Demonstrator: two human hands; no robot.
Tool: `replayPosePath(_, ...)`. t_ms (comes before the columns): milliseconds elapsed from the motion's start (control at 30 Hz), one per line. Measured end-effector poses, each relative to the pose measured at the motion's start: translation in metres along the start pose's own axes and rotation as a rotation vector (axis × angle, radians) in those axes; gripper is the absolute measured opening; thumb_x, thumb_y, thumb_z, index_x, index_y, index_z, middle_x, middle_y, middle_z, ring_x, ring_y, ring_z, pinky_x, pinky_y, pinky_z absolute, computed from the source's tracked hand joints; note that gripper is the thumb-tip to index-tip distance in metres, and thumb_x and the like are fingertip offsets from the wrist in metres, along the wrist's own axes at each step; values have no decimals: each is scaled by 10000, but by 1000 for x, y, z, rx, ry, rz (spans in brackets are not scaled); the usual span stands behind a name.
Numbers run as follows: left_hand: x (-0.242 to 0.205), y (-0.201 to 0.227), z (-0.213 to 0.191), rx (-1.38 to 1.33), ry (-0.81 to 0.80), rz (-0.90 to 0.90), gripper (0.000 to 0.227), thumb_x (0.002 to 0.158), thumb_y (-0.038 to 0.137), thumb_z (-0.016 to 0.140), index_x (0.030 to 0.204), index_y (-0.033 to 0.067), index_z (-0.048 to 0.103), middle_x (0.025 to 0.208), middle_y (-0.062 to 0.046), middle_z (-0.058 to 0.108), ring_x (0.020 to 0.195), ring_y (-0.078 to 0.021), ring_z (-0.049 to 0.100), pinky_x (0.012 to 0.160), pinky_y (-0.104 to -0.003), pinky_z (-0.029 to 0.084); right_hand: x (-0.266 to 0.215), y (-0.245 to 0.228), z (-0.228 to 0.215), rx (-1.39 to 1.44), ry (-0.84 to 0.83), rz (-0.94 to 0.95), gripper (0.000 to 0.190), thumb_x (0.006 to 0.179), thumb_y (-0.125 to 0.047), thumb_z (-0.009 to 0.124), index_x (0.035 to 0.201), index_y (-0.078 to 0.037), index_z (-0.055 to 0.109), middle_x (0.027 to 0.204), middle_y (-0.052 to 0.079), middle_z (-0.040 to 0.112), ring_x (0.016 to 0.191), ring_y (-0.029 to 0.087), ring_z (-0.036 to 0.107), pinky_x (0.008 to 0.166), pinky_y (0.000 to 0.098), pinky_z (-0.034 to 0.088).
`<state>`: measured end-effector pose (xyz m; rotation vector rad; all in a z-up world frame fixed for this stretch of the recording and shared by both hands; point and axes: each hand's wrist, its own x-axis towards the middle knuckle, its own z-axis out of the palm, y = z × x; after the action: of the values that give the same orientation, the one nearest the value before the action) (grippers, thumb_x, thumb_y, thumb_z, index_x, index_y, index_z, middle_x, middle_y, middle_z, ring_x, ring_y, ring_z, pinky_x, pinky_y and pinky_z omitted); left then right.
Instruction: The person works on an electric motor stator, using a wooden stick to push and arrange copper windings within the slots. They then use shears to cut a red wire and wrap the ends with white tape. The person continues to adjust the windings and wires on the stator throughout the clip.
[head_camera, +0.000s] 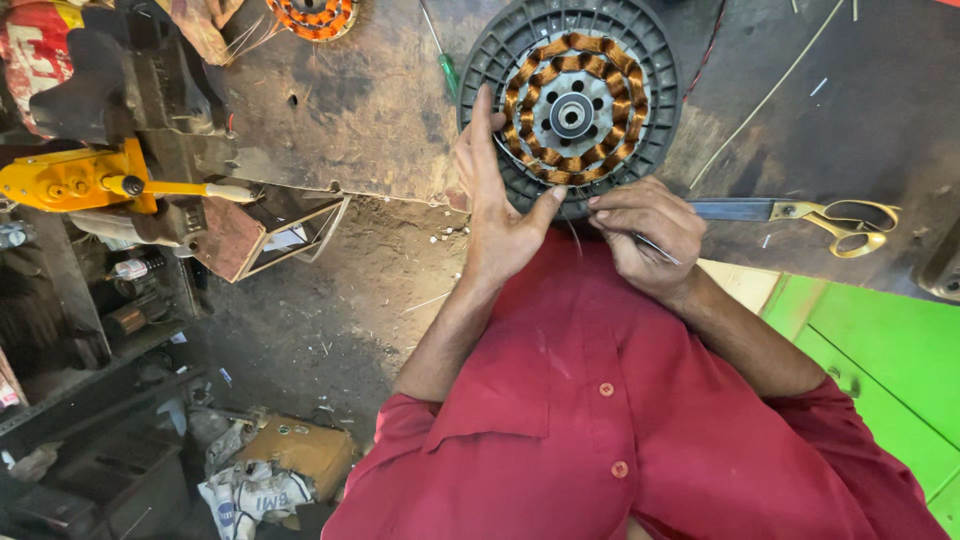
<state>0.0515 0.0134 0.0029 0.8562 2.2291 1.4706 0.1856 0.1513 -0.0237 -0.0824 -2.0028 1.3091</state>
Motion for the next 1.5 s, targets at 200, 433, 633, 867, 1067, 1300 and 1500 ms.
replayPosePath(200, 2, -3, -2, 28, 3, 12, 1171, 772, 34, 811, 1680, 125, 79, 1441, -162, 370, 1402, -305, 358, 1260, -497, 304, -1, 2, 2, 23, 4, 13, 194, 841, 181, 767, 890, 32, 654, 941, 181, 735, 875, 280, 764, 750, 353, 603)
replayPosePath(433, 3, -13, 0, 70, 46, 64, 1194, 717, 62, 810, 1666, 72, 86, 1426, -165, 420, 1369, -308, 410, 1252, -475, 320, 1, 4, -1, 46, 21, 42, 171, 827, 174, 731, 875, 25, 663, 938, 183, 744, 884, 282, 769, 775, 371, 603)
replayPosePath(633, -5, -9, 2, -43, 97, 46, 1044, 858, 36, 778, 1669, 6, 122, 1529, -193, 412, 1453, -338, 408, 1274, -456, 314, 13, -9, -5, 49, 47, 70, 172, 796, 159, 705, 869, 4, 692, 908, 159, 766, 862, 270, 778, 768, 374, 609)
replayPosePath(867, -65, -72, 32, 323, 592, 614, 825, 843, 4, 796, 1531, 114, 353, 1377, -19, 421, 1270, -146, 463, 1017, -352, 456, -9, 3, -16, 104, -59, 0, 248, 763, 191, 678, 949, 27, 679, 1014, 149, 763, 977, 298, 774, 823, 383, 610)
replayPosePath(1067, -78, -51, 31, 292, 25, 665, 417, 802, -47, 797, 1179, 67, 661, 1090, -100, 671, 859, -223, 660, 724, -338, 519, 1, -3, -36, 163, -117, 9, 241, 773, 197, 674, 946, 29, 674, 1029, 151, 762, 994, 296, 771, 851, 394, 620)
replayPosePath(1300, -32, -12, 48, 247, 102, 563, 233, 852, -141, 729, 1062, -42, 711, 1052, -192, 729, 904, -301, 728, 747, -360, 598, 1, 6, -67, 315, -255, 30, 173, 818, 168, 700, 933, 40, 712, 1002, 149, 774, 965, 287, 787, 866, 387, 641)
replayPosePath(1500, -30, 13, 46, 133, 99, 401, 227, 867, -159, 698, 1035, -11, 732, 951, -120, 751, 842, -236, 746, 719, -324, 593, 41, 113, -155, -97, 93, 602, 65, 950, -73, 775, 992, -33, 746, 913, 78, 761, 818, 122, 707, 745, 282, 565)
